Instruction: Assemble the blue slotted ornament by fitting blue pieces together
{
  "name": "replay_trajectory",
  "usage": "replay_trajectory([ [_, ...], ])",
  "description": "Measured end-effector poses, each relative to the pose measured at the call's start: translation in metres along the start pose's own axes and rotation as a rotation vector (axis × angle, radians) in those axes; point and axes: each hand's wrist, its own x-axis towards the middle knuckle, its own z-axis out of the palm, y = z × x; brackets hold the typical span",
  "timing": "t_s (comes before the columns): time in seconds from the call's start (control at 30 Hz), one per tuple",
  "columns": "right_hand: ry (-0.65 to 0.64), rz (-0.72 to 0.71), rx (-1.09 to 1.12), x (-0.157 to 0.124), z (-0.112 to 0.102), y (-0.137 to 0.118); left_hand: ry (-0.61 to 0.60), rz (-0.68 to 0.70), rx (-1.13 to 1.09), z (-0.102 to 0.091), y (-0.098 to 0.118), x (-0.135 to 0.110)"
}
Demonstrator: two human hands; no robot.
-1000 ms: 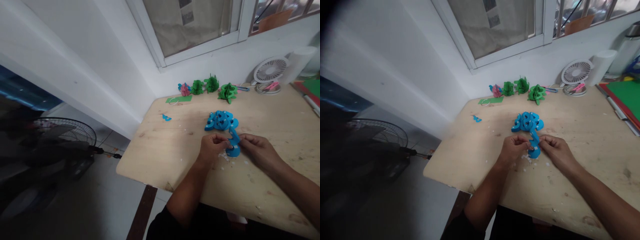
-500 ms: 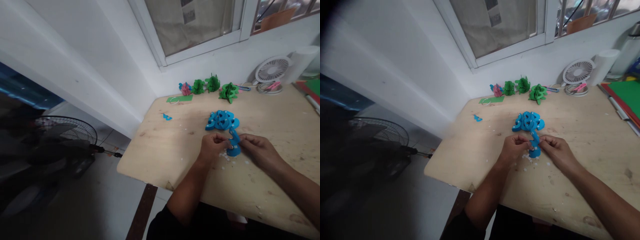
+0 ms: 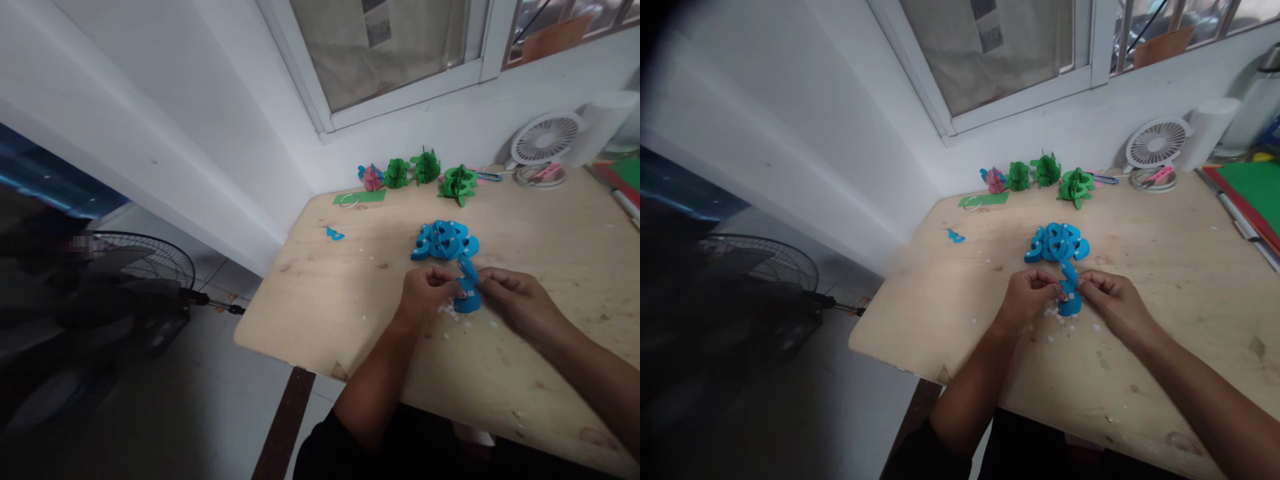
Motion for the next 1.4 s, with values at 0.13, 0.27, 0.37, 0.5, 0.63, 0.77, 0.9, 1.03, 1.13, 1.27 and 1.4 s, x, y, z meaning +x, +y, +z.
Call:
replay_trajectory([
  [0.13,-0.016,0.009,0.013,0.001,0.000,0.000,0.005,-0.006,0.016,-0.001,0.000,0.000],
  [0.27,-0.027,0.016,0.030,0.001,-0.001,0.002,-0.015,0.001,0.012,-0.002,0.000,0.000],
  [0.37,-0.030,0.023,0.034,0.002,-0.002,0.003,-0.016,0.010,0.016,-0.002,0.001,-0.001],
  [0.5,-0.046,0.038,0.028,0.002,-0.002,0.003,-0.036,0.010,-0.005,-0.002,0.001,0.000],
  [0.63,-0.053,0.044,0.017,0.003,-0.003,0.002,-0.053,0.004,0.010,-0.004,-0.001,0.000],
  [0.77,-0.069,0.031,0.018,0.003,-0.003,0.003,-0.060,-0.007,0.028,-0.006,-0.002,0.002],
  [0.9,-0.071,0.032,0.005,0.002,-0.004,0.002,-0.069,-0.001,0.041,-0.007,-0.002,0.002],
  [1.03,-0.078,0.059,0.014,0.001,-0.004,0.000,-0.077,0.032,0.103,-0.008,0.003,0.001],
  [1.13,-0.077,0.058,0.014,0.001,-0.004,0.000,-0.068,0.032,0.134,-0.008,0.008,-0.001],
  [1.27,-0.093,0.072,0.011,0.000,-0.002,-0.002,-0.084,0.005,0.124,-0.009,0.010,-0.001],
  [1.4,-0.094,0.079,0.012,-0.002,-0.001,-0.004,-0.102,0.008,0.115,-0.010,0.005,0.002],
])
